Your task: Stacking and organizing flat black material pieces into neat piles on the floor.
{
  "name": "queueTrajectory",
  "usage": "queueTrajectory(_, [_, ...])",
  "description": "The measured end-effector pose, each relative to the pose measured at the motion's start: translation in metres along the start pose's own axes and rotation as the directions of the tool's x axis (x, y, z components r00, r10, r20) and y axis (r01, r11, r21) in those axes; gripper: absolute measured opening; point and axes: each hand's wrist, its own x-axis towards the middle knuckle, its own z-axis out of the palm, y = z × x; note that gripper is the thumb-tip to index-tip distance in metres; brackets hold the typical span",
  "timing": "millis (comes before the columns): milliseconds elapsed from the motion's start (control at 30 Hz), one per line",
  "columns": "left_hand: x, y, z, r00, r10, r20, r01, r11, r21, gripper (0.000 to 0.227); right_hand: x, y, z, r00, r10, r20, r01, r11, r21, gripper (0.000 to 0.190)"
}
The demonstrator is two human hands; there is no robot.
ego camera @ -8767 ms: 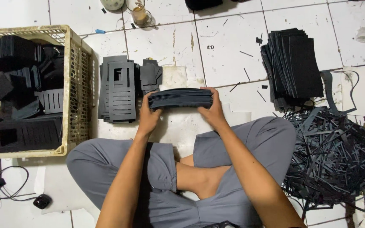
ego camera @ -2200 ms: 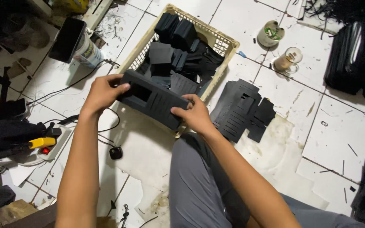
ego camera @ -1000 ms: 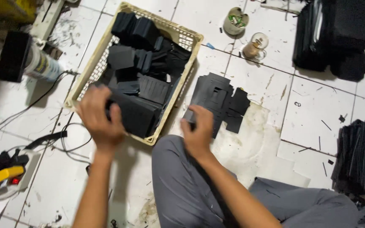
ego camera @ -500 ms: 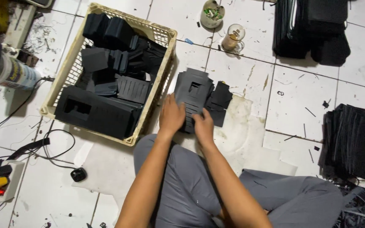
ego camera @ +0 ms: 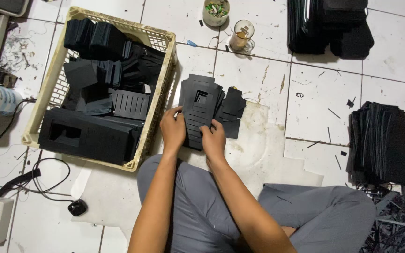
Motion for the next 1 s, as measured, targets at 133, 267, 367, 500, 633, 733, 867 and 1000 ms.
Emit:
queueTrajectory(133, [0.005, -0.004, 0.003, 0.994, -0.112, 0.006, 0.112, 0.992, -0.059, 0.035, 0.011, 0.006, 0.005, 0.983, -0.056, -0.172, 0.053, 0.998, -0.022, 0.069])
queueTrajectory(267, [0.007, -0.006, 0.003, 0.951, -0.305, 0.051, 0.309, 0.938, -0.155, 0.043, 0.012, -0.016, 0.001, 0.999, 0.023, -0.038, -0.018, 0.992, 0.128, 0.082])
queueTrajectory(367, [0.005, -0.004, 0.002, 0.941, -0.331, 0.067, 0.337, 0.917, -0.213, 0.043, 0.002, -0.037, 0.003, 0.993, 0.048, 0.106, -0.057, 0.995, 0.086, 0.087])
queueTrajectory(500, [0.017, -0.039, 0.02, 0.929, -0.365, 0.063, 0.363, 0.865, -0.346, 0.044, -0.01, -0.05, 0.009, 0.977, -0.002, 0.215, 0.012, 0.999, -0.045, 0.109])
queueTrajectory(633, [0.011, -0.038, 0.014, 0.911, -0.411, 0.042, 0.389, 0.821, -0.418, 0.048, 0.002, -0.036, 0.012, 0.968, -0.038, 0.249, 0.069, 0.991, -0.116, 0.104])
queueTrajectory(733, [0.011, -0.049, 0.018, 0.937, -0.347, 0.033, 0.334, 0.868, -0.369, 0.049, 0.012, -0.02, 0.009, 0.978, -0.061, 0.201, 0.1, 0.977, -0.188, 0.103])
queueTrajectory(867, [0.009, -0.052, 0.018, 0.905, -0.424, -0.015, 0.394, 0.854, -0.339, 0.055, 0.006, -0.011, 0.003, 0.993, -0.027, 0.117, 0.05, 0.979, -0.199, 0.1])
queueTrajectory(1000, [-0.012, -0.001, -0.009, 0.791, -0.572, 0.217, 0.588, 0.612, -0.529, 0.067, -0.005, -0.008, -0.007, 0.995, -0.015, 0.1, 0.028, 0.991, -0.129, 0.1])
